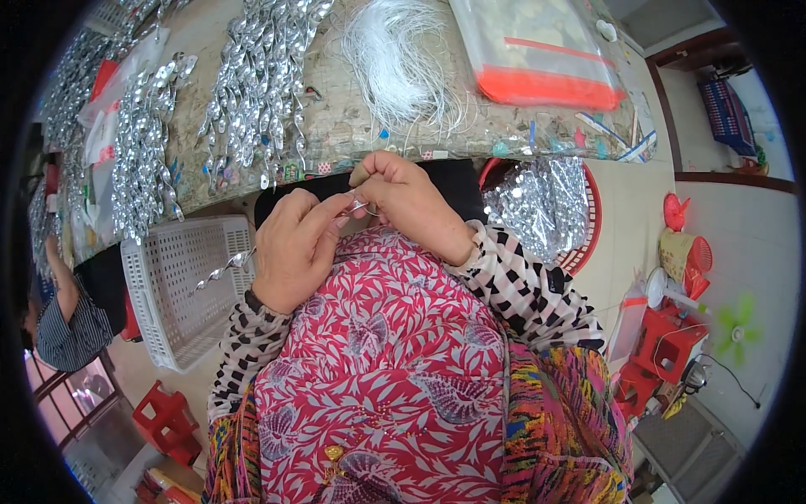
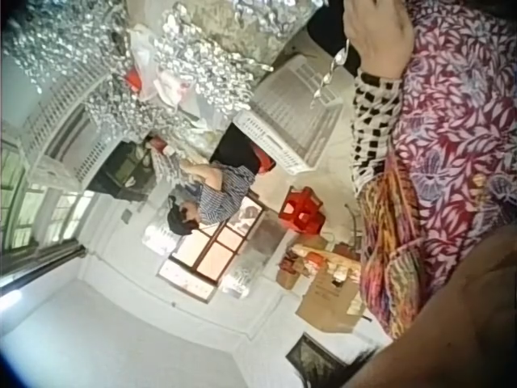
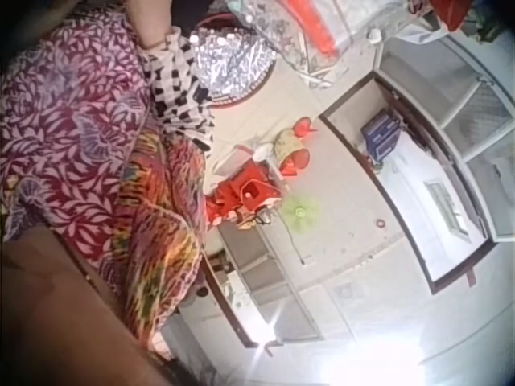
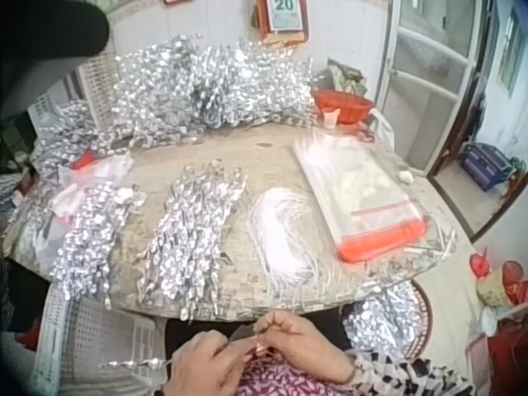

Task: Assembling small silver decorative toy components onto a string at a factory workbench.

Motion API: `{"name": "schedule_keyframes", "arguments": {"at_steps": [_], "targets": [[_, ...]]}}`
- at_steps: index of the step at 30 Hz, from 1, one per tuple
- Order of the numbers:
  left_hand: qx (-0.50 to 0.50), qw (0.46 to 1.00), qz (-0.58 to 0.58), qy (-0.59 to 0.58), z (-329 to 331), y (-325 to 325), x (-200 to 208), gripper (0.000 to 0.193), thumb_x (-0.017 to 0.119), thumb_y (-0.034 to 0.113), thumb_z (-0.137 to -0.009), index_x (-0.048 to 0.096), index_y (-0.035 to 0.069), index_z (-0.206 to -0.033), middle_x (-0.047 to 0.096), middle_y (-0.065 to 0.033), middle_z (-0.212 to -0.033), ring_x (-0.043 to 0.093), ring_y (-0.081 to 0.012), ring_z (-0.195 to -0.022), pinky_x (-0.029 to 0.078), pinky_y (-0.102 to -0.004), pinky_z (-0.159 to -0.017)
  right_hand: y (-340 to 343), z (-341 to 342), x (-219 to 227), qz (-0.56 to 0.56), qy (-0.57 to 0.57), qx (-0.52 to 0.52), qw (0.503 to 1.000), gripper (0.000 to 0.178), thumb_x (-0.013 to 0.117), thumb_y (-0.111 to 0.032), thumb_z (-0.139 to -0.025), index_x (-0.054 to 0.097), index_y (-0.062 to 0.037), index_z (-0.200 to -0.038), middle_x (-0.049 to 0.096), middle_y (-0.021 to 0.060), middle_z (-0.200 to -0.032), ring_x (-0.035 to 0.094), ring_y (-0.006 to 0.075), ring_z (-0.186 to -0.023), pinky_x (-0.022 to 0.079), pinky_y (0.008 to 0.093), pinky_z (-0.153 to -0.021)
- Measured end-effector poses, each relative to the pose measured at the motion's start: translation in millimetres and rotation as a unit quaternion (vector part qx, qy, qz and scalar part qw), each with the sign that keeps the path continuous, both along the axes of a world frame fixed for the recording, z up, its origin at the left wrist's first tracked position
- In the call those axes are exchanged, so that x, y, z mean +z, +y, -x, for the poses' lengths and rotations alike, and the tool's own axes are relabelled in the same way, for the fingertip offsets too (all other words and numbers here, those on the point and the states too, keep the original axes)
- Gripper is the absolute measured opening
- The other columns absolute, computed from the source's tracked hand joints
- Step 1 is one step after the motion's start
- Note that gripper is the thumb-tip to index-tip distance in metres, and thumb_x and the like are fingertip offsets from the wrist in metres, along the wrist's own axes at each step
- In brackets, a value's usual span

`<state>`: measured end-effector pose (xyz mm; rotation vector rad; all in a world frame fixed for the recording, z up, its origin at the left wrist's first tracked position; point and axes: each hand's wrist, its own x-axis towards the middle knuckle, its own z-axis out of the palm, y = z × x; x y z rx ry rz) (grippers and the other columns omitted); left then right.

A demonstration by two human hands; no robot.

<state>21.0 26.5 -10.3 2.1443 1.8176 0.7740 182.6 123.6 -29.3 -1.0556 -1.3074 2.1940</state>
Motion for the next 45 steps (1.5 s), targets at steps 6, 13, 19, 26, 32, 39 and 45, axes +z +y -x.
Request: {"name": "schedule_keyframes", "arguments": {"at_steps": [6, 13, 19, 26, 32, 39, 45], "targets": [[0.003, 1.000, -0.013, 0.006, 1, 0, -2, 0.030, 0.062, 0.008, -0.078, 0.062, 0.016, -0.107, 0.044, -0.0060, -0.079, 0.052, -0.0245, -0.074, 0.043, -0.0370, -0.060, 3, -1, 1, 0.045, -0.010, 0.016, 0.999, 0.005, 0.054, -0.009, -0.086, 0.056, -0.0056, -0.089, 0.060, -0.0010, -0.074, 0.046, 0.0031, -0.056, 0.032, 0.0174, -0.049], [0.001, 1.000, -0.011, 0.017, 0, 0, -2, 0.032, 0.062, 0.008, -0.077, 0.062, 0.017, -0.107, 0.044, -0.0055, -0.080, 0.052, -0.0241, -0.074, 0.043, -0.0367, -0.060, 2, -1, -3, 0.043, -0.025, 0.006, 0.999, 0.005, 0.054, -0.010, -0.087, 0.057, -0.0052, -0.087, 0.061, 0.0001, -0.073, 0.046, 0.0032, -0.056, 0.032, 0.0176, -0.049], [0.001, 0.999, -0.013, 0.034, 1, -1, -4, 0.032, 0.063, 0.009, -0.077, 0.063, 0.017, -0.107, 0.044, -0.0051, -0.079, 0.051, -0.0231, -0.073, 0.042, -0.0359, -0.060, 3, -1, -5, 0.044, -0.044, 0.019, 0.998, 0.006, 0.055, -0.011, -0.088, 0.057, -0.0052, -0.087, 0.061, 0.0005, -0.074, 0.046, 0.0035, -0.055, 0.032, 0.0174, -0.048], [0.000, 0.999, -0.011, 0.033, -1, -1, -3, 0.030, 0.064, 0.010, -0.077, 0.064, 0.017, -0.107, 0.044, -0.0048, -0.078, 0.051, -0.0226, -0.072, 0.042, -0.0352, -0.059, 3, -3, -11, 0.021, -0.041, 0.019, 0.999, 0.005, 0.058, -0.010, -0.086, 0.056, -0.0057, -0.087, 0.056, -0.0022, -0.073, 0.045, 0.0028, -0.056, 0.033, 0.0175, -0.049], [-0.002, 0.999, -0.016, 0.035, 0, -1, -6, 0.029, 0.064, 0.011, -0.077, 0.064, 0.015, -0.106, 0.044, -0.0049, -0.078, 0.051, -0.0226, -0.071, 0.042, -0.0352, -0.059, 1, -3, -11, 0.000, -0.052, 0.005, 0.999, 0.006, 0.060, -0.010, -0.086, 0.056, -0.0062, -0.089, 0.054, -0.0047, -0.074, 0.044, 0.0018, -0.057, 0.033, 0.0172, -0.049], [-0.004, 0.999, -0.008, 0.031, 0, -2, -8, 0.029, 0.064, 0.011, -0.078, 0.064, 0.015, -0.106, 0.045, -0.0052, -0.078, 0.051, -0.0230, -0.073, 0.042, -0.0355, -0.060, -1, -4, -14, -0.030, -0.059, 0.015, 0.998, 0.007, 0.060, -0.012, -0.086, 0.057, -0.0070, -0.090, 0.053, -0.0057, -0.075, 0.044, 0.0014, -0.058, 0.034, 0.0166, -0.051], [0.000, 1.000, -0.005, 0.025, 1, -2, -9, 0.030, 0.063, 0.010, -0.077, 0.064, 0.015, -0.107, 0.044, -0.0054, -0.079, 0.051, -0.0231, -0.073, 0.042, -0.0359, -0.060, -2, -2, -16, -0.034, -0.059, 0.018, 0.997, 0.008, 0.059, -0.013, -0.087, 0.056, -0.0073, -0.092, 0.054, -0.0053, -0.078, 0.044, 0.0015, -0.059, 0.034, 0.0165, -0.051]]}}
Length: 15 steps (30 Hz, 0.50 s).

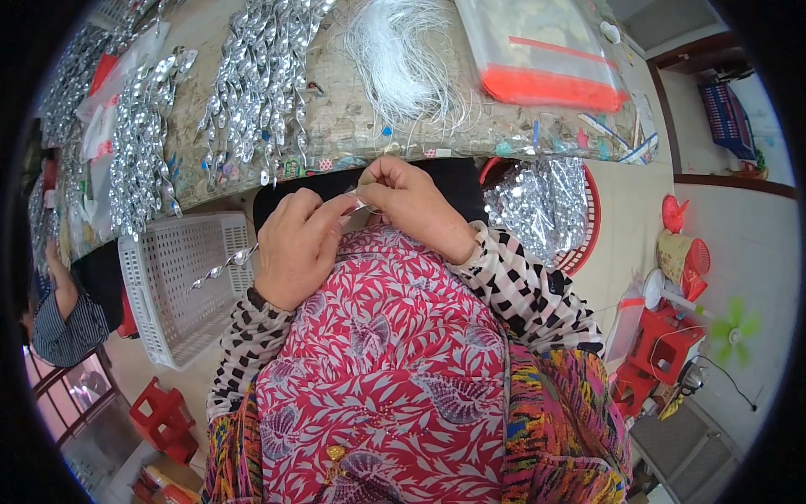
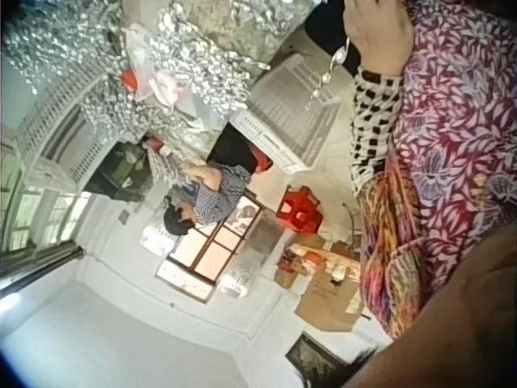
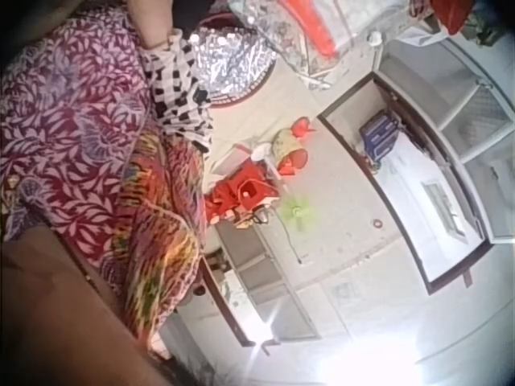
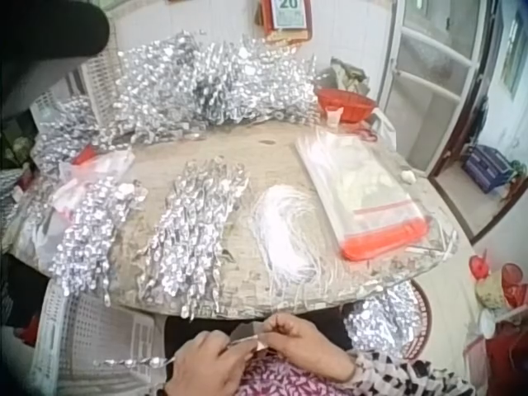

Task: Assembling small silver decorative toy components onto a string at a factory workbench.

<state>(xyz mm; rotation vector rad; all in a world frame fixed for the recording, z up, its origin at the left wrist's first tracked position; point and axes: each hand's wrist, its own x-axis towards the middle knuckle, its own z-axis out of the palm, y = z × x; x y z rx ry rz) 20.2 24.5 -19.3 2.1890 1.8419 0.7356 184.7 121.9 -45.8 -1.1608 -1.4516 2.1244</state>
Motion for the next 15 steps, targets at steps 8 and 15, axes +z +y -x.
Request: {"name": "schedule_keyframes", "arguments": {"at_steps": [8, 15], "targets": [[0.002, 1.000, 0.008, -0.002, 1.1, -0.3, -3.7, 0.031, 0.063, 0.009, -0.076, 0.064, 0.016, -0.107, 0.044, -0.0053, -0.079, 0.051, -0.0229, -0.074, 0.042, -0.0356, -0.060, -1.7, 1.5, -5.8, 0.005, 0.007, -0.002, 1.000, 0.008, 0.058, -0.013, -0.087, 0.056, -0.0071, -0.092, 0.055, -0.0047, -0.078, 0.045, 0.0016, -0.058, 0.034, 0.0161, -0.050], [0.000, 1.000, 0.010, -0.008, 2.1, -0.7, -7.4, 0.031, 0.063, 0.009, -0.076, 0.064, 0.015, -0.106, 0.045, -0.0054, -0.079, 0.051, -0.0231, -0.074, 0.042, -0.0361, -0.061, -2.3, 2.2, -5.7, 0.010, 0.004, -0.008, 1.000, 0.007, 0.058, -0.013, -0.087, 0.056, -0.0074, -0.091, 0.054, -0.0049, -0.076, 0.044, 0.0017, -0.057, 0.034, 0.0161, -0.050]]}}
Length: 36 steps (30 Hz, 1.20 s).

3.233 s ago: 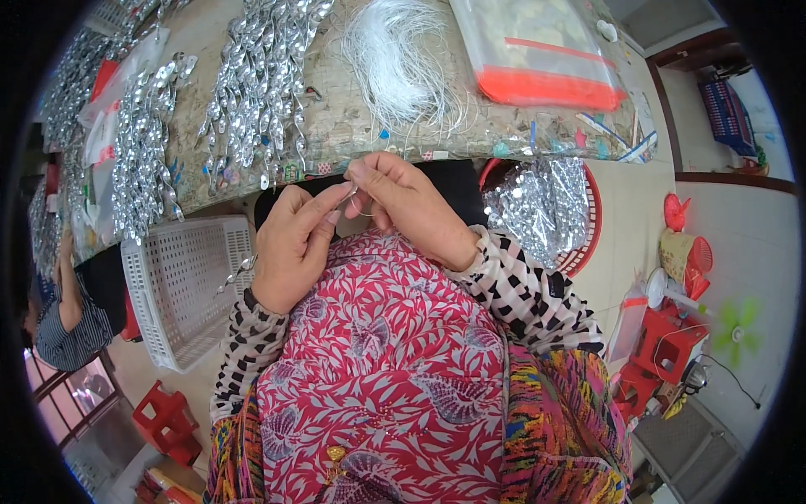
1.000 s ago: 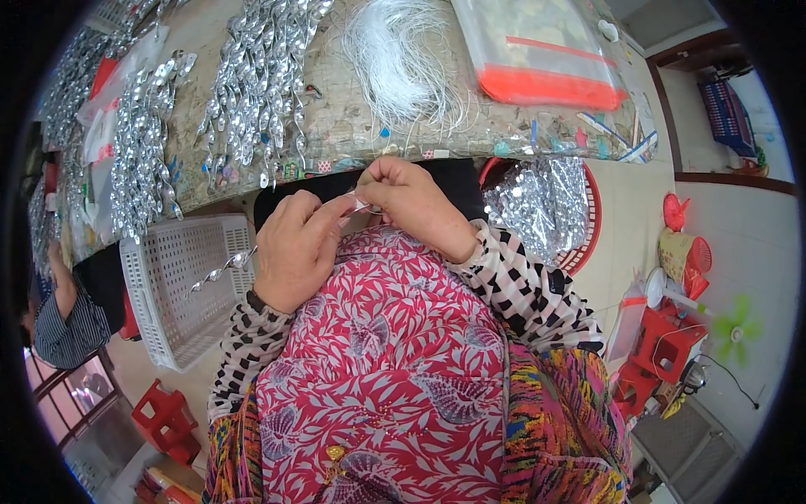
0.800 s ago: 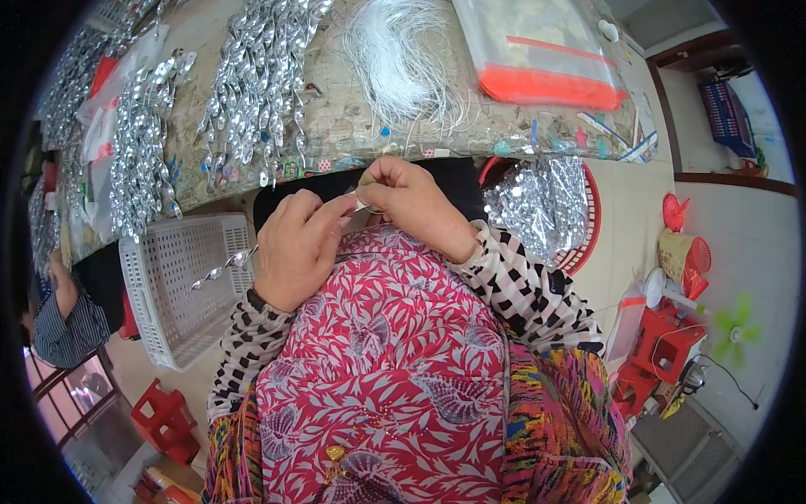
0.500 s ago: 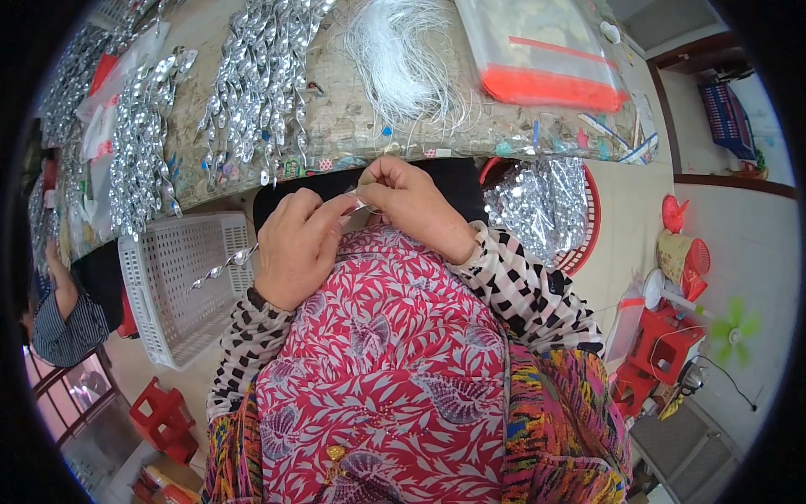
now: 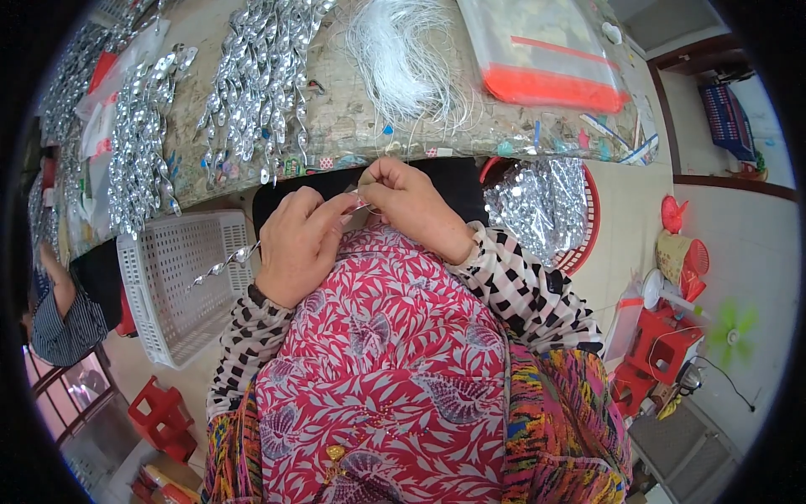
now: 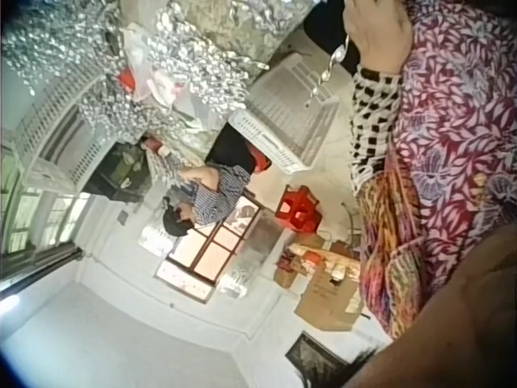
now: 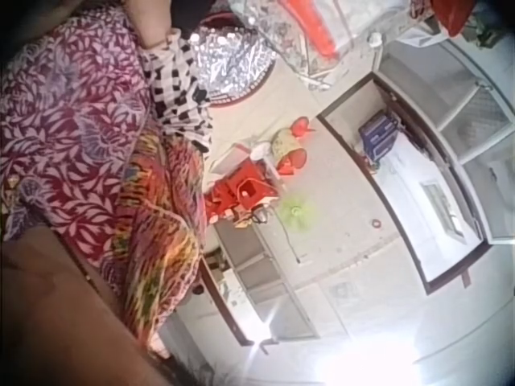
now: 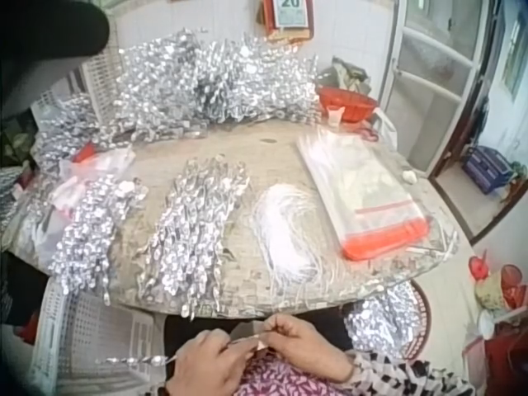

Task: Assembling small silver decorative toy components onto a string at a factory workbench.

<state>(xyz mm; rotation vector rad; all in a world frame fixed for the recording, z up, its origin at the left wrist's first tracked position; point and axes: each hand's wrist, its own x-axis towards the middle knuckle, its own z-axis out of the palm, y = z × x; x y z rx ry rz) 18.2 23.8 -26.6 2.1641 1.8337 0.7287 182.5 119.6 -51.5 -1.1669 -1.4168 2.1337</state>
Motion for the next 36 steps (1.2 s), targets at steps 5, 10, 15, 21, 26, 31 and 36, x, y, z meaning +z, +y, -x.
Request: {"name": "schedule_keyframes", "arguments": {"at_steps": [5, 10, 15, 21, 26, 31, 36], "targets": [[-0.001, 1.000, 0.002, 0.003, 0.1, 0.4, -1.1, 0.031, 0.063, 0.009, -0.076, 0.064, 0.015, -0.106, 0.045, -0.0054, -0.079, 0.052, -0.0230, -0.074, 0.042, -0.0361, -0.060, 0.0, 0.5, 2.5, -0.001, -0.006, 0.004, 1.000, 0.008, 0.058, -0.013, -0.087, 0.057, -0.0073, -0.092, 0.054, -0.0053, -0.076, 0.044, 0.0017, -0.057, 0.034, 0.0161, -0.050], [0.001, 1.000, 0.001, -0.002, 0.7, 0.6, -1.6, 0.031, 0.063, 0.009, -0.075, 0.064, 0.015, -0.106, 0.044, -0.0054, -0.079, 0.052, -0.0229, -0.074, 0.043, -0.0359, -0.060, 0.2, 1.0, 3.5, 0.013, -0.004, 0.002, 1.000, 0.007, 0.057, -0.012, -0.087, 0.057, -0.0072, -0.092, 0.054, -0.0051, -0.076, 0.045, 0.0017, -0.058, 0.035, 0.0164, -0.050], [0.001, 1.000, 0.000, -0.003, 1.0, 1.3, -2.6, 0.031, 0.063, 0.009, -0.076, 0.064, 0.014, -0.106, 0.044, -0.0055, -0.078, 0.052, -0.0230, -0.074, 0.043, -0.0359, -0.060, 0.8, 1.0, 0.6, 0.007, -0.009, 0.003, 1.000, 0.007, 0.056, -0.012, -0.087, 0.057, -0.0072, -0.092, 0.054, -0.0051, -0.075, 0.045, 0.0018, -0.058, 0.035, 0.0164, -0.050], [0.002, 1.000, 0.002, -0.005, 1.8, 0.4, -2.9, 0.030, 0.063, 0.009, -0.076, 0.064, 0.014, -0.105, 0.044, -0.0056, -0.078, 0.052, -0.0230, -0.074, 0.043, -0.0360, -0.060, 0.9, 1.3, 2.5, 0.016, -0.014, 0.004, 1.000, 0.007, 0.056, -0.012, -0.087, 0.057, -0.0073, -0.092, 0.055, -0.0051, -0.075, 0.045, 0.0019, -0.057, 0.035, 0.0164, -0.050], [0.003, 1.000, 0.005, -0.008, 2.7, 0.5, -4.5, 0.030, 0.063, 0.009, -0.077, 0.064, 0.014, -0.106, 0.044, -0.0057, -0.078, 0.052, -0.0232, -0.074, 0.043, -0.0363, -0.060, 0.5, 1.5, 2.5, 0.031, -0.017, -0.004, 0.999, 0.008, 0.056, -0.012, -0.087, 0.058, -0.0071, -0.093, 0.055, -0.0048, -0.075, 0.046, 0.0021, -0.057, 0.035, 0.0165, -0.050], [0.003, 1.000, 0.009, -0.012, 3.5, 1.0, -4.3, 0.030, 0.062, 0.009, -0.077, 0.063, 0.015, -0.106, 0.044, -0.0058, -0.079, 0.052, -0.0235, -0.074, 0.043, -0.0365, -0.060, 0.7, 2.2, 2.9, 0.033, -0.005, -0.004, 0.999, 0.009, 0.055, -0.011, -0.087, 0.058, -0.0069, -0.094, 0.056, -0.0041, -0.076, 0.046, 0.0022, -0.057, 0.035, 0.0166, -0.050], [0.002, 1.000, 0.014, -0.023, 4.9, 1.3, -5.6, 0.029, 0.062, 0.009, -0.078, 0.063, 0.015, -0.106, 0.044, -0.0059, -0.079, 0.052, -0.0237, -0.075, 0.043, -0.0368, -0.061, 0.9, 3.1, 4.3, 0.044, -0.003, -0.009, 0.999, 0.008, 0.055, -0.010, -0.087, 0.058, -0.0069, -0.094, 0.056, -0.0041, -0.076, 0.046, 0.0021, -0.057, 0.035, 0.0166, -0.050]]}}
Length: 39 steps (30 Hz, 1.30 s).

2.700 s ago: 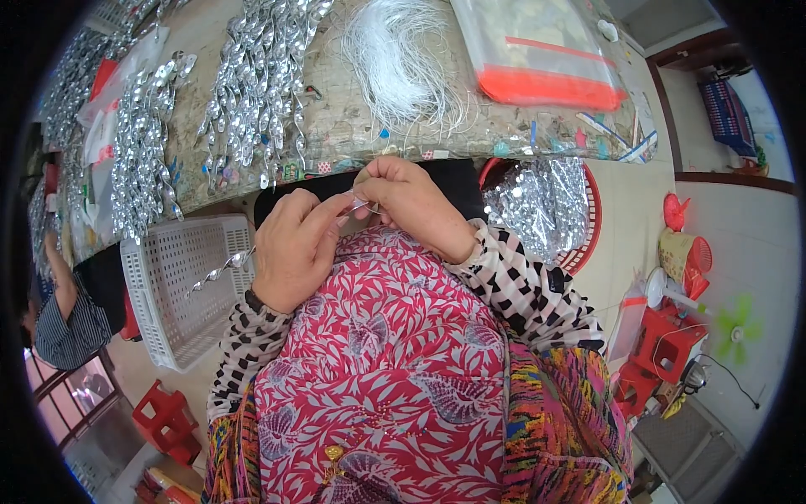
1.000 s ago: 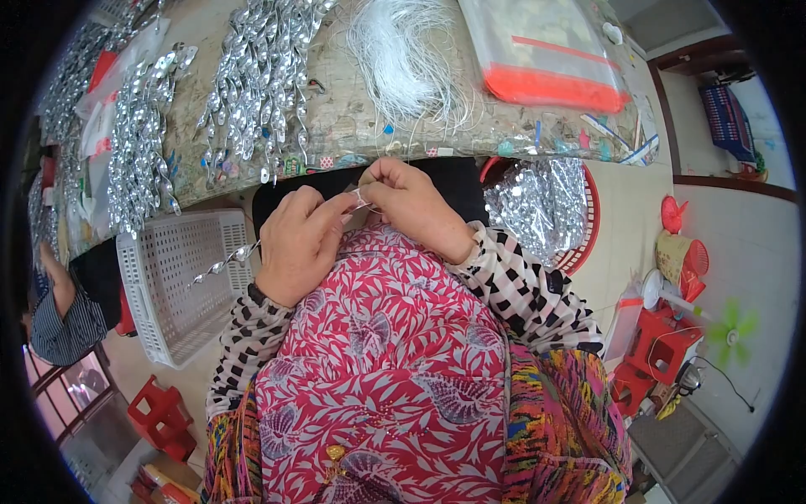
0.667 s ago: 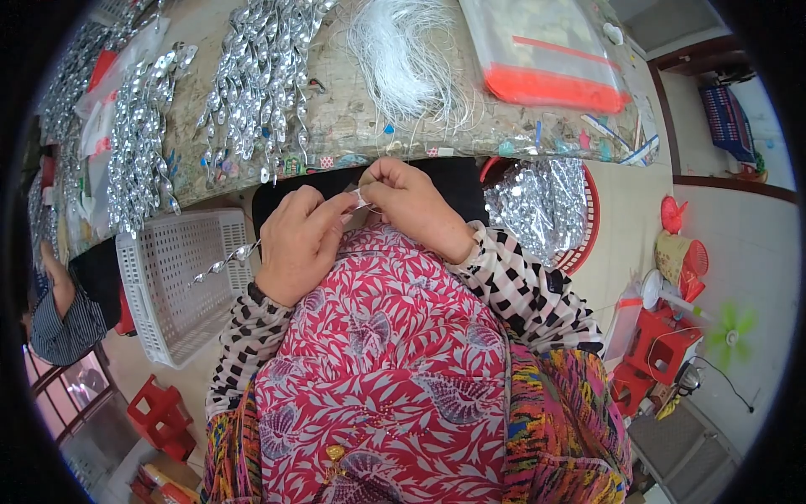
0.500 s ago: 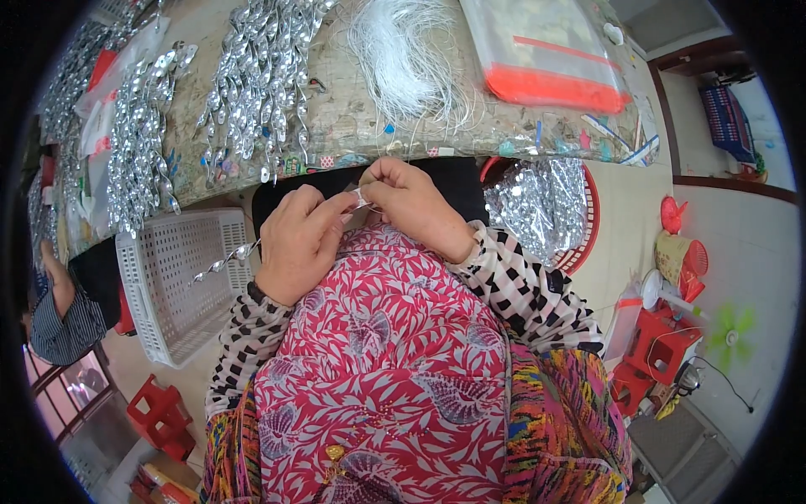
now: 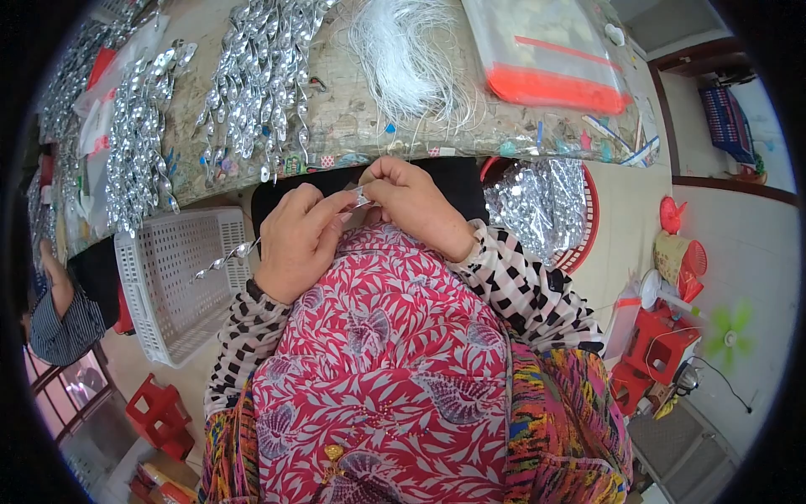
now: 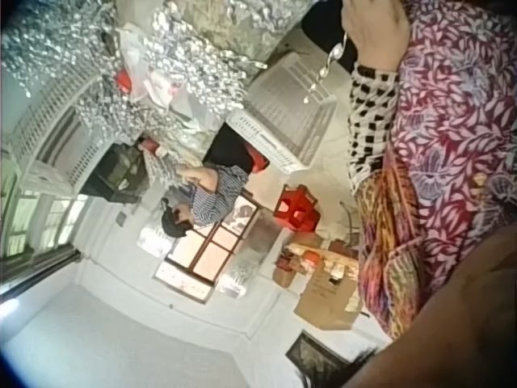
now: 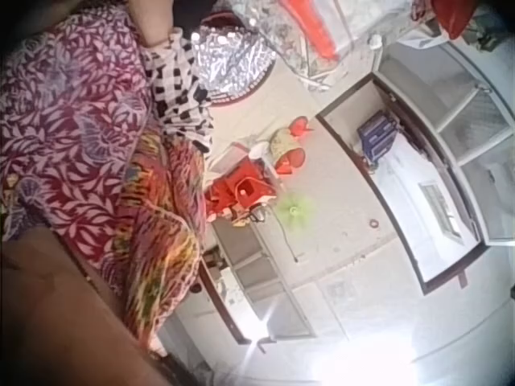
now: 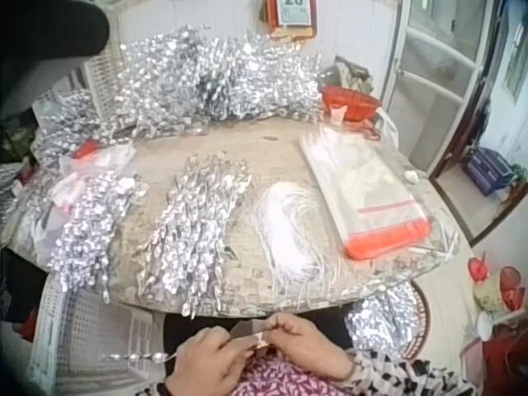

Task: Assembling small silver decorative toy components onto a string at a factory workbench.

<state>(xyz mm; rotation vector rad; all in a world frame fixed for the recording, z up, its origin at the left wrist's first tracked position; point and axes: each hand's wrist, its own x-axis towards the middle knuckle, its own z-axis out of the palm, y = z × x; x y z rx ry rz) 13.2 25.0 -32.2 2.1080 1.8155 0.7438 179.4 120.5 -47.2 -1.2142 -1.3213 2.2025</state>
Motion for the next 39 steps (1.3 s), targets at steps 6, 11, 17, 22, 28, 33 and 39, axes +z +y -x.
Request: {"name": "schedule_keyframes", "arguments": {"at_steps": [6, 11, 17, 22, 28, 33, 39], "targets": [[0.000, 1.000, 0.011, -0.014, 2, 1, -3, 0.027, 0.062, 0.010, -0.079, 0.063, 0.015, -0.106, 0.045, -0.0060, -0.079, 0.052, -0.0238, -0.075, 0.043, -0.0369, -0.061, 0, 1, 0, 0.003, -0.002, -0.001, 1.000, 0.008, 0.054, -0.010, -0.087, 0.057, -0.0069, -0.094, 0.055, -0.0043, -0.076, 0.046, 0.0021, -0.057, 0.035, 0.0166, -0.050], [0.005, 1.000, 0.016, -0.020, 2, 1, -5, 0.026, 0.061, 0.010, -0.079, 0.064, 0.014, -0.105, 0.045, -0.0061, -0.079, 0.052, -0.0243, -0.075, 0.043, -0.0372, -0.062, 1, 2, 2, -0.015, -0.013, 0.006, 1.000, 0.008, 0.054, -0.011, -0.087, 0.057, -0.0069, -0.094, 0.055, -0.0045, -0.076, 0.046, 0.0022, -0.057, 0.035, 0.0166, -0.050], [0.005, 1.000, 0.006, -0.021, 4, 2, -7, 0.026, 0.062, 0.010, -0.079, 0.064, 0.014, -0.105, 0.045, -0.0060, -0.079, 0.052, -0.0242, -0.074, 0.043, -0.0371, -0.061, 1, 3, -1, -0.014, -0.011, 0.011, 1.000, 0.009, 0.055, -0.012, -0.087, 0.057, -0.0066, -0.093, 0.055, -0.0046, -0.076, 0.046, 0.0021, -0.058, 0.035, 0.0165, -0.051], [0.006, 1.000, -0.003, -0.022, 7, 1, -8, 0.027, 0.062, 0.010, -0.078, 0.064, 0.015, -0.105, 0.045, -0.0057, -0.078, 0.052, -0.0238, -0.074, 0.042, -0.0367, -0.060, 0, 5, 0, -0.018, 0.003, 0.009, 1.000, 0.010, 0.056, -0.013, -0.087, 0.057, -0.0063, -0.094, 0.056, -0.0042, -0.077, 0.045, 0.0017, -0.058, 0.035, 0.0162, -0.051], [0.001, 1.000, -0.010, -0.009, 7, 1, -5, 0.028, 0.063, 0.011, -0.078, 0.064, 0.014, -0.105, 0.045, -0.0054, -0.078, 0.052, -0.0232, -0.074, 0.042, -0.0360, -0.060, 0, 4, 0, -0.034, 0.002, 0.018, 0.999, 0.010, 0.057, -0.012, -0.086, 0.057, -0.0058, -0.094, 0.056, -0.0044, -0.077, 0.044, 0.0015, -0.057, 0.034, 0.0160, -0.051], [-0.001, 0.999, -0.034, 0.027, 5, 0, 2, 0.030, 0.064, 0.010, -0.076, 0.065, 0.014, -0.106, 0.045, -0.0049, -0.078, 0.052, -0.0227, -0.073, 0.042, -0.0355, -0.059, -1, 4, 0, -0.051, 0.015, 0.004, 0.999, 0.009, 0.058, -0.010, -0.087, 0.057, -0.0055, -0.095, 0.055, -0.0046, -0.077, 0.044, 0.0013, -0.057, 0.034, 0.0164, -0.050], [0.003, 0.996, -0.067, 0.054, 2, -2, 3, 0.033, 0.064, 0.009, -0.072, 0.065, 0.014, -0.105, 0.046, -0.0043, -0.078, 0.052, -0.0215, -0.073, 0.042, -0.0343, -0.059, -5, 3, -8, -0.100, 0.029, -0.015, 0.995, 0.010, 0.060, -0.006, -0.087, 0.057, -0.0028, -0.095, 0.057, -0.0031, -0.079, 0.047, 0.0021, -0.064, 0.038, 0.0178, -0.056]]}}
